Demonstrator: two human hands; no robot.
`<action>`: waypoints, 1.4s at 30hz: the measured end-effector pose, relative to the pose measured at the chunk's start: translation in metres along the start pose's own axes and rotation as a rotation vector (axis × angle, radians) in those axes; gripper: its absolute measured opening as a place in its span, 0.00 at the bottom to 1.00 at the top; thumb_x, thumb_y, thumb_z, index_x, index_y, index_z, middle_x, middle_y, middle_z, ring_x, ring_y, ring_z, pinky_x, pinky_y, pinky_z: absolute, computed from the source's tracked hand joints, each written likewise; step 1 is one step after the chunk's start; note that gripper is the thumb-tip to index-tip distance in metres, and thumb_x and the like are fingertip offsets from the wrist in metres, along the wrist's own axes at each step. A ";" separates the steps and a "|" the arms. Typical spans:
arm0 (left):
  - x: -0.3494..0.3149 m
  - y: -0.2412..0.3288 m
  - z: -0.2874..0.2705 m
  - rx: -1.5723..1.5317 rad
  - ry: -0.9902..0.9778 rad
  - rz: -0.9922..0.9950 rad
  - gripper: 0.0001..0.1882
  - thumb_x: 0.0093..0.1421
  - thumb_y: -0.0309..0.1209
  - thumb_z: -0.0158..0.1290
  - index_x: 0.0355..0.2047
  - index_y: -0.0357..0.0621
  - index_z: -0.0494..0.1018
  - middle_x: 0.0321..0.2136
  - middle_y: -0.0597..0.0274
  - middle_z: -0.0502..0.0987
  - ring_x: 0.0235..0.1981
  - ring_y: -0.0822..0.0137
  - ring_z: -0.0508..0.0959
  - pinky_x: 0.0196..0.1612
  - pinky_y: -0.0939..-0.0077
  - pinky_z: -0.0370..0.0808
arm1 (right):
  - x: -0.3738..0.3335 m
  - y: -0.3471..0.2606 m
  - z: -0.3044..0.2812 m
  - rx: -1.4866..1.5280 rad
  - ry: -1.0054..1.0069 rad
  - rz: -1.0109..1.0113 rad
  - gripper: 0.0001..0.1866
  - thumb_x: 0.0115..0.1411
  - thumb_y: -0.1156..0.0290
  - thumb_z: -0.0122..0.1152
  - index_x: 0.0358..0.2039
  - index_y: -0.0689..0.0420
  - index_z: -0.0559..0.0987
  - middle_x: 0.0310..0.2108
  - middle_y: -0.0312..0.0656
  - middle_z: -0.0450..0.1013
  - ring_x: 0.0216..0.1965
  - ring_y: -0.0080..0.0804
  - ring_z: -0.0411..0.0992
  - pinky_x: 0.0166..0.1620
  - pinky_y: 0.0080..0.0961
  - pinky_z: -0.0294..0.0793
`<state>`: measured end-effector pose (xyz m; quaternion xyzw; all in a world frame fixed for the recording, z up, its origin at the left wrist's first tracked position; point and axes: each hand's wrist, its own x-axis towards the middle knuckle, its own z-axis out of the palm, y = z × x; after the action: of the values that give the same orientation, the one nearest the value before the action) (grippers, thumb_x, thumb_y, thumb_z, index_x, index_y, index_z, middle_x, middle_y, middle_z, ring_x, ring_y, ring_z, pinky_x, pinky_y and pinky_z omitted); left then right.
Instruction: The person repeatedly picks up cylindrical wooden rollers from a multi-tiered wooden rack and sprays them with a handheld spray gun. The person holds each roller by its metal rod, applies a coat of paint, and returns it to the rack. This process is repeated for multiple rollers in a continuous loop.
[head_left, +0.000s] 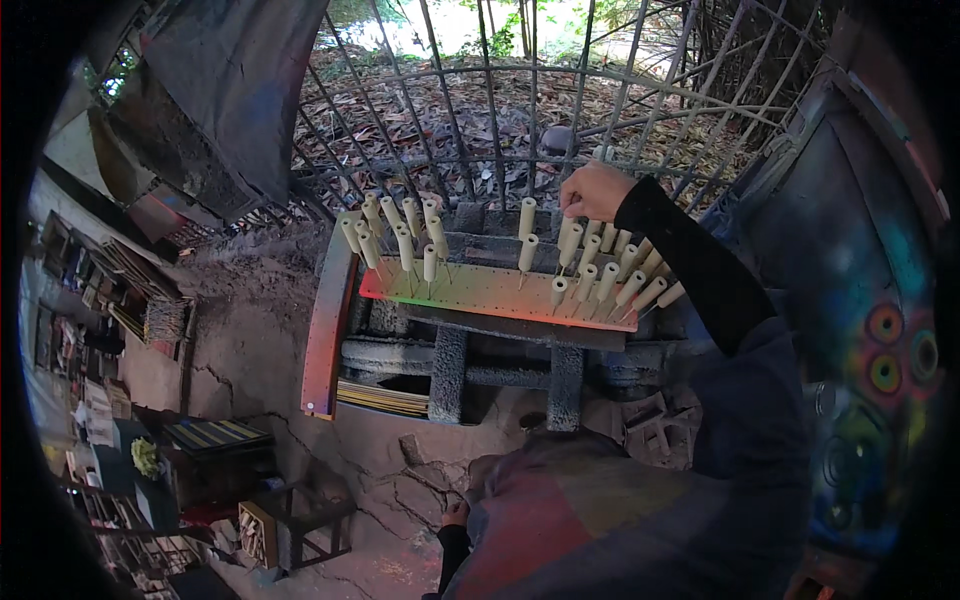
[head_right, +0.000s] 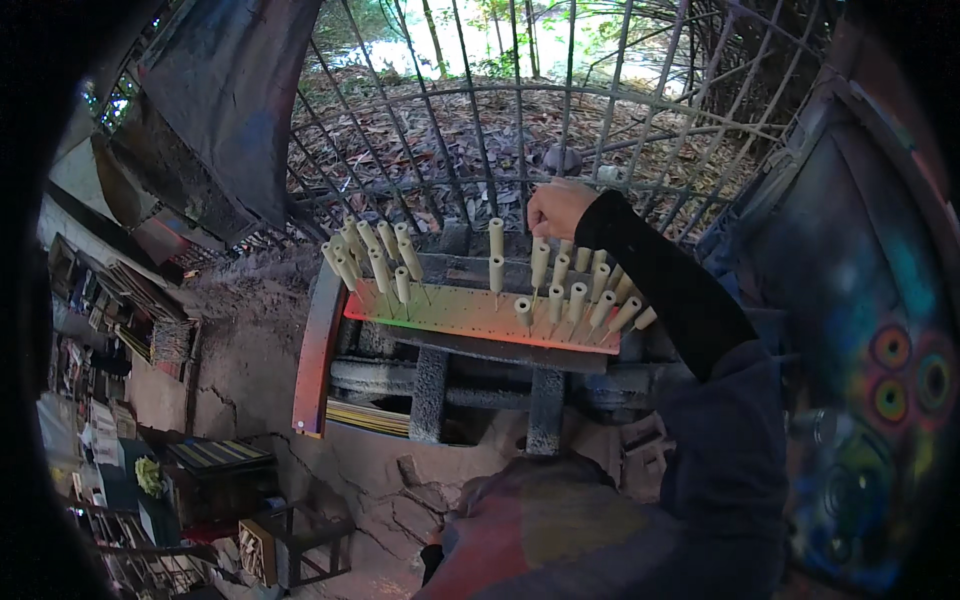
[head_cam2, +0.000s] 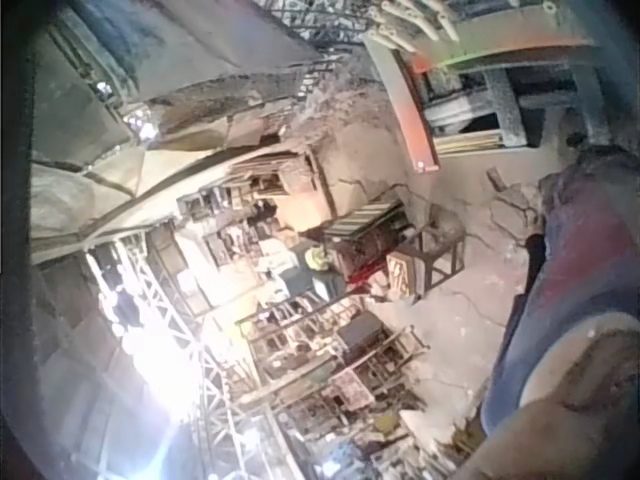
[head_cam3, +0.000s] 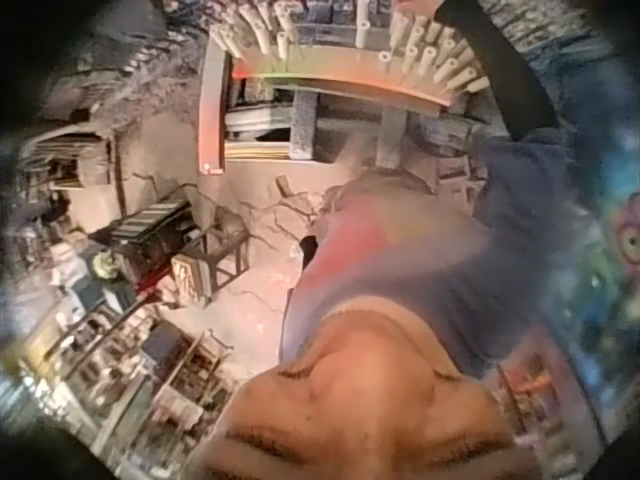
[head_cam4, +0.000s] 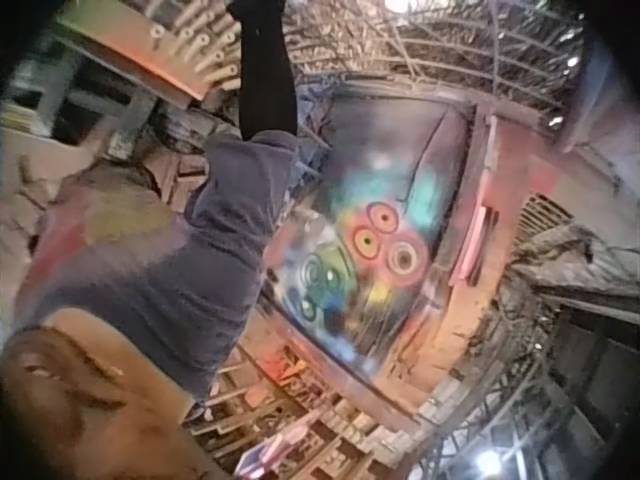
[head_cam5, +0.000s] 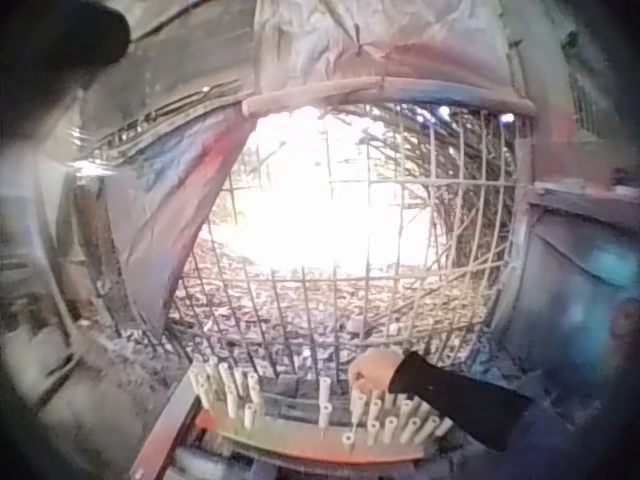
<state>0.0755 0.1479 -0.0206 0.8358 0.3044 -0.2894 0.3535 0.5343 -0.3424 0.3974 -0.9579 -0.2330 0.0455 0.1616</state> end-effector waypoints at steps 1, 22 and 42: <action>-0.008 0.021 -0.009 0.006 -0.008 -0.002 0.26 0.54 0.51 0.53 0.43 0.41 0.77 0.36 0.48 0.79 0.40 0.54 0.79 0.44 0.63 0.74 | -0.001 0.002 0.001 -0.005 0.009 -0.001 0.06 0.48 0.69 0.65 0.25 0.58 0.81 0.25 0.42 0.77 0.31 0.38 0.76 0.36 0.33 0.73; -0.002 0.012 0.012 0.033 0.062 -0.035 0.26 0.54 0.52 0.52 0.42 0.43 0.77 0.35 0.47 0.79 0.40 0.52 0.79 0.43 0.62 0.74 | -0.033 -0.028 -0.012 -0.070 0.154 -0.067 0.09 0.52 0.67 0.61 0.28 0.60 0.80 0.25 0.45 0.74 0.30 0.40 0.74 0.34 0.34 0.72; -0.032 0.040 0.027 0.003 0.165 -0.141 0.30 0.54 0.60 0.46 0.39 0.49 0.78 0.31 0.47 0.79 0.36 0.50 0.79 0.42 0.61 0.75 | -0.026 0.006 0.028 0.026 0.268 -0.240 0.06 0.41 0.77 0.61 0.23 0.64 0.78 0.22 0.51 0.72 0.27 0.45 0.72 0.32 0.35 0.70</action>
<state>0.0763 0.0946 0.0025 0.8338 0.3902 -0.2442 0.3049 0.5095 -0.3508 0.3693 -0.9184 -0.3216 -0.0990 0.2079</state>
